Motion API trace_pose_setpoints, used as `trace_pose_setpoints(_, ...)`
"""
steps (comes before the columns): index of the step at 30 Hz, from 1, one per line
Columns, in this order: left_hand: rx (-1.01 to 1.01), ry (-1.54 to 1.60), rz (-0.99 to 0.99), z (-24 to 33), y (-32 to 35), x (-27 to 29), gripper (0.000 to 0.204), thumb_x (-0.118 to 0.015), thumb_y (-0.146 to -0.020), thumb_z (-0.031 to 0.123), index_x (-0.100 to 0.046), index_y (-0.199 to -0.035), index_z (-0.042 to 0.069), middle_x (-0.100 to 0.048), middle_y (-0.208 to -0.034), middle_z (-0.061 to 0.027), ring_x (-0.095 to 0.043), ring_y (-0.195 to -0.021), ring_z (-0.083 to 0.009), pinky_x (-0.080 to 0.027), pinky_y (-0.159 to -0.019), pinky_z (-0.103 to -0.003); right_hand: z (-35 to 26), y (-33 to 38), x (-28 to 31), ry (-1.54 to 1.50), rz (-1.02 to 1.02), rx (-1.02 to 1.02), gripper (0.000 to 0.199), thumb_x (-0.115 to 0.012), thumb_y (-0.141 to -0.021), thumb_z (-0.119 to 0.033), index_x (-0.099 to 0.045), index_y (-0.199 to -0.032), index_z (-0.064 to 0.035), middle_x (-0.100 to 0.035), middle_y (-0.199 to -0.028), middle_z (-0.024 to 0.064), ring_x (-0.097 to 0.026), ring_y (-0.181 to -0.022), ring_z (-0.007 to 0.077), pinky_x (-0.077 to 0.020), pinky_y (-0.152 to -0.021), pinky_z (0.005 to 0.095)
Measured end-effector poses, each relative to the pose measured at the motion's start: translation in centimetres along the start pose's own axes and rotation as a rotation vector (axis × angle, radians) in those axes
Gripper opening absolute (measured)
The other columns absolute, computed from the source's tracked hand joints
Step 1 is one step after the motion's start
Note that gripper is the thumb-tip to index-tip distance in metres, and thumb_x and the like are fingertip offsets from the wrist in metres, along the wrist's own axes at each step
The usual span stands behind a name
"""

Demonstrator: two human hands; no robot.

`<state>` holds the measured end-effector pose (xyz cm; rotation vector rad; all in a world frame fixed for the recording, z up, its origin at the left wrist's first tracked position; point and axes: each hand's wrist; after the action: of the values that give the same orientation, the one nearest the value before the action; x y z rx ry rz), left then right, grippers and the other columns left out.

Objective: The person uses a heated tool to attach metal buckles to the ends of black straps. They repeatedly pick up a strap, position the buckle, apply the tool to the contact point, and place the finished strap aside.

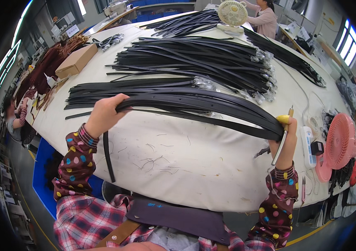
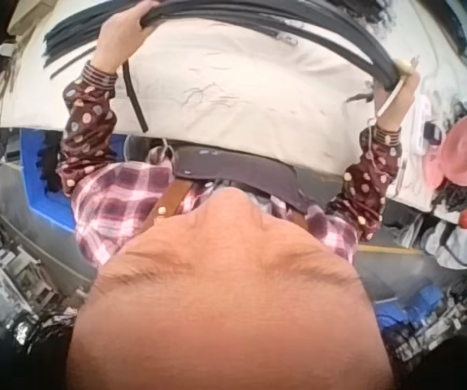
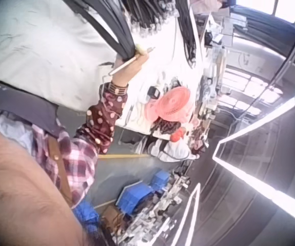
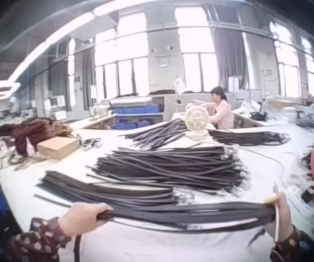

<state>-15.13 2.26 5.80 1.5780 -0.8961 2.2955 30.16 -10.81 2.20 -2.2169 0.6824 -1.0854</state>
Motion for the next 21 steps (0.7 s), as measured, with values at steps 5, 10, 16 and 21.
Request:
trace_pose_setpoints(5, 0.158, -0.129, 0.049, -10.5, 3.3, 5.4, 0.024, -0.073, -0.079, 0.017, -0.067, -0.102, 0.011, -0.068, -0.085, -0.0125, -0.064, -0.082, -0.0330, -0.051, -0.071, -0.039, 1.0, -0.6, 1.4, 0.149, -0.050, 0.030, 0.041, -0.070, -0.077, -0.001, -0.048, -0.112, -0.0048, -0.056, -0.096, 0.0104, -0.058, -0.089, 0.0226, -0.0443, -0.083, 0.0284)
trace_pose_setpoints(10, 0.430, -0.530, -0.012, -20.2, 9.4, 7.4, 0.027, -0.066, -0.079, 0.004, -0.069, -0.104, 0.014, -0.069, -0.100, -0.0079, -0.064, -0.094, -0.0316, -0.050, -0.081, -0.040, 1.1, 0.1, 1.2, 0.044, -0.132, 0.009, 0.035, -0.068, -0.081, -0.002, -0.048, -0.110, -0.0038, -0.054, -0.096, 0.0086, -0.055, -0.089, 0.0215, -0.0428, -0.084, 0.0276)
trace_pose_setpoints(16, 0.238, -0.324, 0.153, -15.5, 11.1, 3.8, 0.023, -0.063, -0.083, 0.004, -0.067, -0.105, 0.009, -0.067, -0.109, -0.0087, -0.063, -0.102, -0.0279, -0.048, -0.089, -0.040, 1.8, 0.7, 1.5, 0.180, -0.208, 0.124, 0.028, -0.064, -0.085, -0.002, -0.049, -0.109, -0.0017, -0.052, -0.097, 0.0091, -0.053, -0.088, 0.0214, -0.0435, -0.084, 0.0280)
trace_pose_setpoints(21, -0.248, 0.261, -0.048, 0.7, 7.4, -2.0, 0.060, -0.076, -0.077, 0.016, -0.053, -0.132, 0.010, -0.049, -0.138, -0.0113, -0.051, -0.121, -0.0300, -0.041, -0.100, -0.040, 5.5, 2.8, 4.1, 0.010, -0.193, -0.052, 0.025, -0.058, -0.092, -0.002, -0.049, -0.115, -0.0039, -0.055, -0.102, 0.0071, -0.053, -0.092, 0.0165, -0.0439, -0.086, 0.0254)
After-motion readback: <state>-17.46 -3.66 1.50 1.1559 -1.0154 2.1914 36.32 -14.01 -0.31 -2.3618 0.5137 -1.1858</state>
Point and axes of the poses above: each hand's wrist, its own y-axis away from the middle knuckle, its own x-axis out of the back of the hand, z = x × y
